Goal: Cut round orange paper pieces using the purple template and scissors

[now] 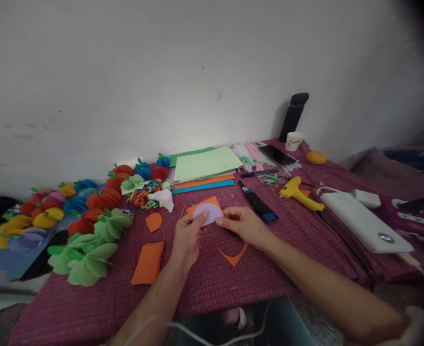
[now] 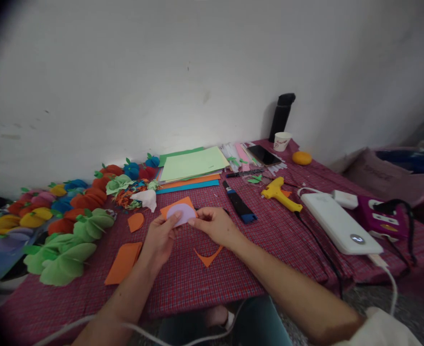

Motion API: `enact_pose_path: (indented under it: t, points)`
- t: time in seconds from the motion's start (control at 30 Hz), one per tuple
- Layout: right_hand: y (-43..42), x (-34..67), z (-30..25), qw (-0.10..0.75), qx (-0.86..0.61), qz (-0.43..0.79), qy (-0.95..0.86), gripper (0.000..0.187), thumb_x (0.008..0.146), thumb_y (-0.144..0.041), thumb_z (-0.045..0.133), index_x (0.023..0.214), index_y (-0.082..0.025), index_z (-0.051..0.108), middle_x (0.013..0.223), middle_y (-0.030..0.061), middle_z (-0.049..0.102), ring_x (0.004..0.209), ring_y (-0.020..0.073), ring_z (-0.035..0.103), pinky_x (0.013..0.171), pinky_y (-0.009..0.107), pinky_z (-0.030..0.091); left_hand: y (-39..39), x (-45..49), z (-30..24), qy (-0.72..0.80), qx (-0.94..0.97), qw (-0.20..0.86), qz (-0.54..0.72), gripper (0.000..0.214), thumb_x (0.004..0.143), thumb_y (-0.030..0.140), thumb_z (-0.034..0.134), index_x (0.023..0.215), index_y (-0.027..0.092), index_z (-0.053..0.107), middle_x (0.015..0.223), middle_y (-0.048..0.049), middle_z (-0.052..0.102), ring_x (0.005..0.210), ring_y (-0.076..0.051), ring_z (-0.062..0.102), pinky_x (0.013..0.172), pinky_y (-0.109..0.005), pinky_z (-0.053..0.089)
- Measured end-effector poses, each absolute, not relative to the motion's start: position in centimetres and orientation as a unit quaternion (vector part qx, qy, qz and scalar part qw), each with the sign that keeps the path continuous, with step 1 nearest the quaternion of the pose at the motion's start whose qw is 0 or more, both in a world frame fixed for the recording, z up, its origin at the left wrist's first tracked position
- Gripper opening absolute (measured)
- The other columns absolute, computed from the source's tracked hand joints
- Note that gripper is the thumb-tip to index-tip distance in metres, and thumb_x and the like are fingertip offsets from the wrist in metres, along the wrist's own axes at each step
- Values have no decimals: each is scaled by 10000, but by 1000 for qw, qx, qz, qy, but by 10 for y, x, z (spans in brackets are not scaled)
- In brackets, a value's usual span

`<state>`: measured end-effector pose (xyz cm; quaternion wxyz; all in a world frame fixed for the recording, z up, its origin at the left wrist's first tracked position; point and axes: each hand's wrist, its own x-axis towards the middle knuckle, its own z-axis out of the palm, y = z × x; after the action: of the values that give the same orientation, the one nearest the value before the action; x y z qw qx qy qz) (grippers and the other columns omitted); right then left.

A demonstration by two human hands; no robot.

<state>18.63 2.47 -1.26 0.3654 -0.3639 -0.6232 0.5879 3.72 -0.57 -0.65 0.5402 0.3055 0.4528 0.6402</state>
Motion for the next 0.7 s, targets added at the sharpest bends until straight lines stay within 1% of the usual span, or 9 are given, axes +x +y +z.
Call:
enact_pose_path:
  t: [0.13, 0.4, 0.47, 0.57, 0.7]
  points:
    - [25, 187, -12, 377, -375, 589, -609, 292, 676, -439, 657, 665, -149, 625, 518, -52, 450, 467, 62, 312, 453, 207, 226, -5, 37, -8, 462, 315, 539, 630, 237, 595, 275, 738, 771, 128, 680, 738, -59, 693, 639, -147, 606, 581, -253, 426]
    - [24, 186, -9, 385, -382, 594, -594, 284, 661, -423, 671, 625, -147, 615, 460, -57, 423, 440, 60, 285, 440, 213, 200, -7, 37, -6, 469, 321, 537, 623, 214, 593, 282, 740, 728, 131, 673, 671, -26, 664, 593, -114, 568, 575, -244, 403]
    - [23, 186, -7, 388, -380, 596, -592, 279, 657, -418, 675, 613, -150, 613, 453, -59, 422, 436, 60, 285, 444, 216, 202, -8, 36, -4, 460, 310, 551, 623, 227, 619, 312, 720, 742, 128, 667, 692, -33, 665, 609, -115, 572, 552, -234, 395]
    - [22, 186, -4, 386, -379, 598, -592, 278, 663, -414, 672, 601, -150, 612, 442, -61, 417, 432, 59, 284, 447, 219, 204, -9, 35, 4, 430, 271, 582, 635, 262, 692, 384, 644, 787, 139, 654, 750, -36, 671, 663, -126, 595, 541, -224, 401]
    - [22, 187, -4, 379, -381, 601, -591, 283, 679, -413, 664, 602, -145, 615, 431, -65, 413, 426, 55, 283, 454, 217, 212, -10, 34, 13, 399, 238, 603, 649, 284, 728, 424, 587, 773, 149, 638, 756, -32, 683, 721, -158, 624, 604, -245, 436]
